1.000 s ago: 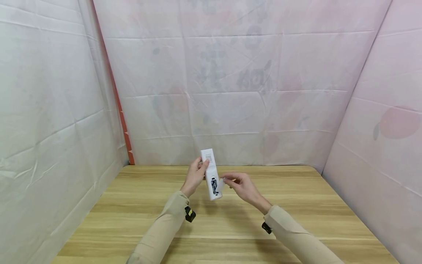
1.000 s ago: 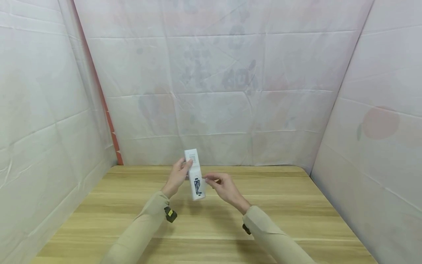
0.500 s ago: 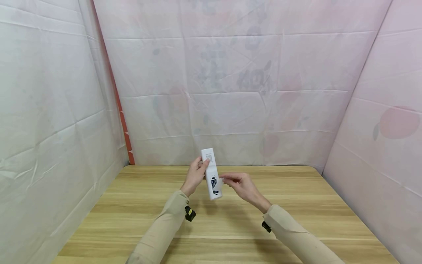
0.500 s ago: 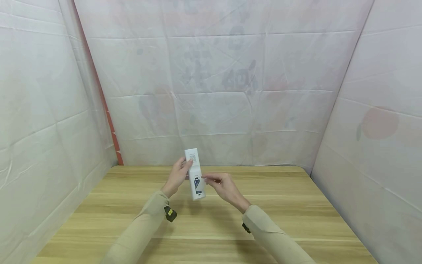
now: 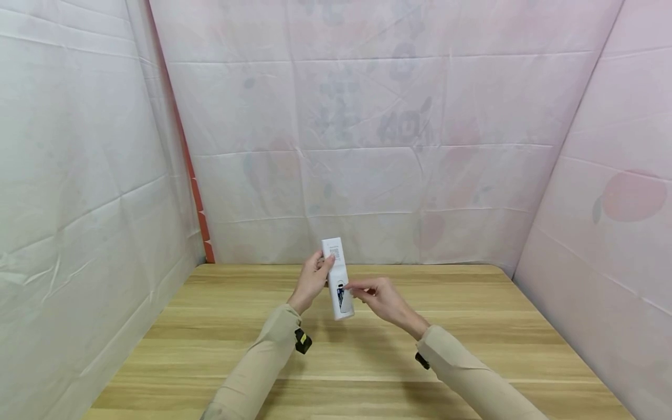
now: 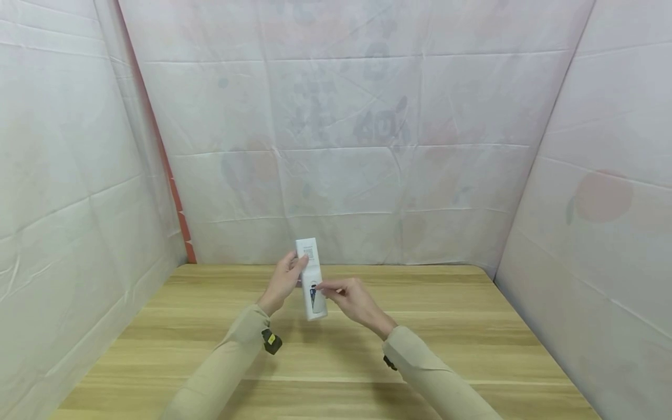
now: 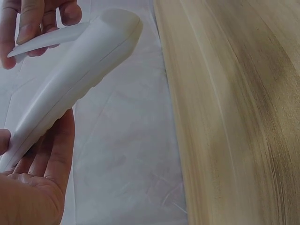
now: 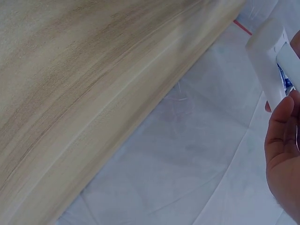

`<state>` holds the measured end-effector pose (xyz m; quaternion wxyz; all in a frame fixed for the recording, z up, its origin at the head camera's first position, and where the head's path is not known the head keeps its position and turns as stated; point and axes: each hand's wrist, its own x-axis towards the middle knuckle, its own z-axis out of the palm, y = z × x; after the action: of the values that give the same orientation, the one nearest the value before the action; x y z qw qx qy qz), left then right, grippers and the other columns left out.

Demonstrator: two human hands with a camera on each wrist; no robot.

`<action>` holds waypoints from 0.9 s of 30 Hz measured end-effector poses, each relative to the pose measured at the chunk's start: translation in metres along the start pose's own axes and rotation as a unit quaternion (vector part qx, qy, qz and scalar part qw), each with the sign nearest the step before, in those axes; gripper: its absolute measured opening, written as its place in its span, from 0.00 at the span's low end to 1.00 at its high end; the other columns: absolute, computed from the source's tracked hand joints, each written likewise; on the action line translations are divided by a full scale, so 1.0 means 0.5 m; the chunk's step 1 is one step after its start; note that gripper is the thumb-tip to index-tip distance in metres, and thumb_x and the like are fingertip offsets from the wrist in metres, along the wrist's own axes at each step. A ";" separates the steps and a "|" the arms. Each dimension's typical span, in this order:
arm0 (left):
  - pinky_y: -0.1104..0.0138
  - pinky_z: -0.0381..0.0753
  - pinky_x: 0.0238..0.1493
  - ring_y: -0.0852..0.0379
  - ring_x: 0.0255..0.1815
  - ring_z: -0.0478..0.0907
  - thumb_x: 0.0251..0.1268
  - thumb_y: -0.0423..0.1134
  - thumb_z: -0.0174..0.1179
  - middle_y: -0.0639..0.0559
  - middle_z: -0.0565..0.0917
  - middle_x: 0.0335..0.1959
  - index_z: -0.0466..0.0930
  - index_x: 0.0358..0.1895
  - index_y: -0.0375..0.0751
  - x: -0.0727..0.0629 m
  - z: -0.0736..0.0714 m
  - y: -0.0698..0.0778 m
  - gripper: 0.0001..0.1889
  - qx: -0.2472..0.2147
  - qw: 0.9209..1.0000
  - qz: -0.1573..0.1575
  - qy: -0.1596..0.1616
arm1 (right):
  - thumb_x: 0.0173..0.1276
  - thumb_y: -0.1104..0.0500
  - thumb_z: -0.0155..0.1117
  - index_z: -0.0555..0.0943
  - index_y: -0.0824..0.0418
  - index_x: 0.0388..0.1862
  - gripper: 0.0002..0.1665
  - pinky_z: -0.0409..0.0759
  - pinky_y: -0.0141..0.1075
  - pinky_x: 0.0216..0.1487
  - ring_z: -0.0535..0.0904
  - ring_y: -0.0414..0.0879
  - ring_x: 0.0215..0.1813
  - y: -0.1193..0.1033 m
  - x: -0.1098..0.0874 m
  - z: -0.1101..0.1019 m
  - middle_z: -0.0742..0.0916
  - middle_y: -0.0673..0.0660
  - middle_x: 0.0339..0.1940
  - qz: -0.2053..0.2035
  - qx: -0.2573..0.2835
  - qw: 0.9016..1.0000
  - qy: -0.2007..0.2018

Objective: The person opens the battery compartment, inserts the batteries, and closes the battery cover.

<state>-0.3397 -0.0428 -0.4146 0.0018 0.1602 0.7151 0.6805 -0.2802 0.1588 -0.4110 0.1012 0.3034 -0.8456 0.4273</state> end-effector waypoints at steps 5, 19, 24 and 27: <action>0.59 0.87 0.39 0.53 0.37 0.83 0.77 0.49 0.50 0.37 0.84 0.47 0.69 0.65 0.40 -0.003 0.003 0.006 0.22 0.002 1.000 0.004 -0.006 | 0.71 0.64 0.61 0.87 0.60 0.50 0.12 0.83 0.30 0.35 0.81 0.39 0.36 -0.005 0.003 0.002 0.89 0.60 0.49 -0.014 -0.015 1.000 -0.003; 0.62 0.87 0.38 0.56 0.36 0.83 0.77 0.48 0.49 0.38 0.85 0.45 0.69 0.65 0.41 -0.008 0.010 0.017 0.21 0.015 1.000 -0.004 -0.020 | 0.67 0.67 0.64 0.87 0.60 0.49 0.13 0.85 0.31 0.36 0.84 0.49 0.44 -0.003 0.011 0.012 0.87 0.61 0.49 -0.022 -0.049 0.999 -0.001; 0.62 0.87 0.38 0.55 0.37 0.84 0.77 0.49 0.50 0.38 0.85 0.47 0.69 0.65 0.40 -0.004 0.011 0.016 0.22 0.019 1.000 -0.003 -0.021 | 0.66 0.67 0.66 0.88 0.59 0.47 0.12 0.81 0.28 0.33 0.79 0.45 0.41 -0.001 0.015 0.016 0.85 0.57 0.43 -0.019 -0.064 0.998 0.012; 0.62 0.87 0.38 0.55 0.37 0.84 0.77 0.49 0.50 0.37 0.85 0.47 0.69 0.65 0.39 -0.003 0.012 0.016 0.22 0.020 1.000 -0.002 -0.024 | 0.66 0.68 0.66 0.88 0.60 0.45 0.11 0.80 0.27 0.33 0.79 0.46 0.41 0.000 0.019 0.017 0.85 0.57 0.42 -0.028 -0.074 0.997 0.012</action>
<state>-0.3350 -0.0370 -0.4079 0.0168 0.1749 0.7284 0.6622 -0.2868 0.1482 -0.4122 0.1452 0.3132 -0.8649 0.3643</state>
